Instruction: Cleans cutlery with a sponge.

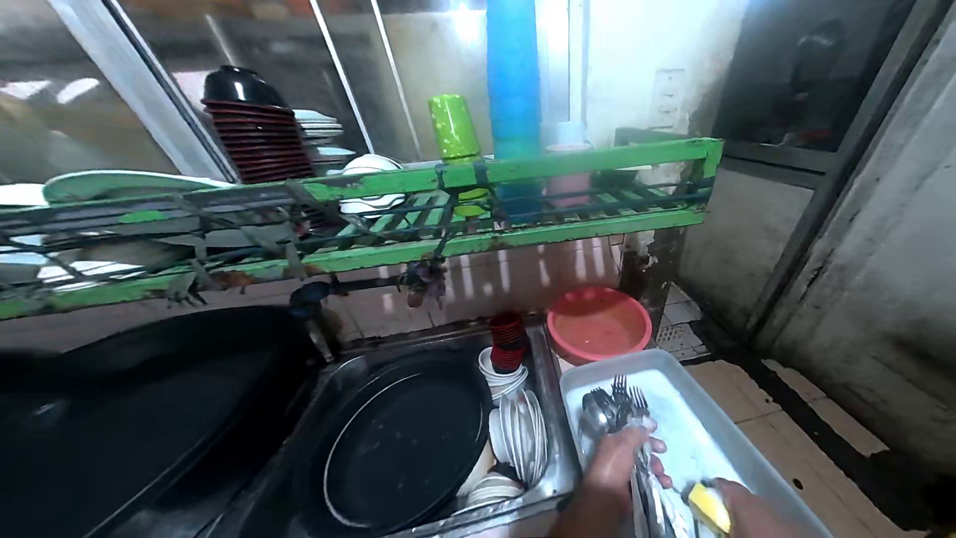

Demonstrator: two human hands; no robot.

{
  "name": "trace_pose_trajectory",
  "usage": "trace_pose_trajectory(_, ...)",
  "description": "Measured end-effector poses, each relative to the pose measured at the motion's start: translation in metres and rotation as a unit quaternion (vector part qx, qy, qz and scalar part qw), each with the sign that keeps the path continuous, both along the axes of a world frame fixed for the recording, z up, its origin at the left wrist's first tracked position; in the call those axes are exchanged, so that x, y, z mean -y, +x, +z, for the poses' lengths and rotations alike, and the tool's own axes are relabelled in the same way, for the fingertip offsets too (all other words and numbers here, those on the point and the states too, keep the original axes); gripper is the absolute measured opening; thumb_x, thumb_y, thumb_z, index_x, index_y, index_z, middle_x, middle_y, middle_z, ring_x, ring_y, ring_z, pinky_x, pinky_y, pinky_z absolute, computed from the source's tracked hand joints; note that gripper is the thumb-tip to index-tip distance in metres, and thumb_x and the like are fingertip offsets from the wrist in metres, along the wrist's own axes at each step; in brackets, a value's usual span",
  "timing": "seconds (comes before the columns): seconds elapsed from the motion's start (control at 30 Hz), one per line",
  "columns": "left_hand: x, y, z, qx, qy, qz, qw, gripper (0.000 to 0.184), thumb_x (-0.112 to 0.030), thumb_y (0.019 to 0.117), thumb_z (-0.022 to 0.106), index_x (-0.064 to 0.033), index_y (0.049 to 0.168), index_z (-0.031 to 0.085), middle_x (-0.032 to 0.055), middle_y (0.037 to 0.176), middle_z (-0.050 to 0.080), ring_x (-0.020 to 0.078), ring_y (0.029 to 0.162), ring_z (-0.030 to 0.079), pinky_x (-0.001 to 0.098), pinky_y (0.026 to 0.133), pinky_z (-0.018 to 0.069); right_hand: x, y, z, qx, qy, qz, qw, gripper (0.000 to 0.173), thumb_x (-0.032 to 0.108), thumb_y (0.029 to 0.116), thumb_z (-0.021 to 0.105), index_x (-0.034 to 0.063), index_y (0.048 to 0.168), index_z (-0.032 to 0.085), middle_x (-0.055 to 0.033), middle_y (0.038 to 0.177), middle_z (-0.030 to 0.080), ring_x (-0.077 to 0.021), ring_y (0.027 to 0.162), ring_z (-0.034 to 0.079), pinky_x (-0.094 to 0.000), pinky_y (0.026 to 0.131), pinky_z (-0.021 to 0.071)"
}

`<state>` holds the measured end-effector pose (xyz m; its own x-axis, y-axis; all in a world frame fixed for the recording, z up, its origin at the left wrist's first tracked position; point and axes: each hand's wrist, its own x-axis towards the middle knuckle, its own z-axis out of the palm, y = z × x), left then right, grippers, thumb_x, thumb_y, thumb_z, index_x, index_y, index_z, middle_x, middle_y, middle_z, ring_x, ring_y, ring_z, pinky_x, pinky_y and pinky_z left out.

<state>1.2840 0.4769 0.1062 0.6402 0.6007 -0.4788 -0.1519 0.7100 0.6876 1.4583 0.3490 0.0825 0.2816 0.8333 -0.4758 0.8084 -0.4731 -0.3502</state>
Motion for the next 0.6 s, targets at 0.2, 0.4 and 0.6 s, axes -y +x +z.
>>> trace_pose_trajectory(0.2,0.007,-0.001,0.000,-0.093,0.101,-0.060,0.989,0.019,-0.015,0.1060,0.055,0.0017,0.108,0.064,0.0028,0.073,0.065,0.0103,0.057,0.061,0.0259,0.057,0.0549,-0.005,-0.021,0.054,-0.438,0.255,-0.339,0.793,0.065,0.004,0.0881,0.068,0.0053,0.147,0.039,-0.0169,0.109,0.069,-0.0255,0.091,0.072,-0.0442,0.078,0.0617)
trace_pose_trajectory(0.4,0.030,0.000,0.010,-0.162,0.199,-0.036,0.966,0.012,-0.008,0.0939,0.073,0.0010,0.094,0.066,-0.0001,0.064,0.061,0.0056,0.052,0.054,0.0227,0.055,0.0493,-0.046,-0.017,0.072,-0.512,0.278,-0.447,0.679,0.041,0.005,0.0997,0.055,0.0084,0.140,0.046,-0.0147,0.099,0.068,-0.0229,0.080,0.071,-0.0412,0.066,0.0608)
trace_pose_trajectory(0.6,0.017,-0.013,-0.003,0.098,0.087,-0.181,0.975,0.030,-0.023,0.1079,0.044,-0.0042,0.102,0.068,0.0005,0.077,0.069,0.0059,0.060,0.062,0.0208,0.057,0.0546,-0.037,0.005,0.068,-0.610,0.348,-0.277,0.656,0.043,0.008,0.0697,0.070,0.0081,0.112,0.058,-0.0075,0.085,0.074,-0.0181,0.074,0.074,-0.0373,0.064,0.0636)
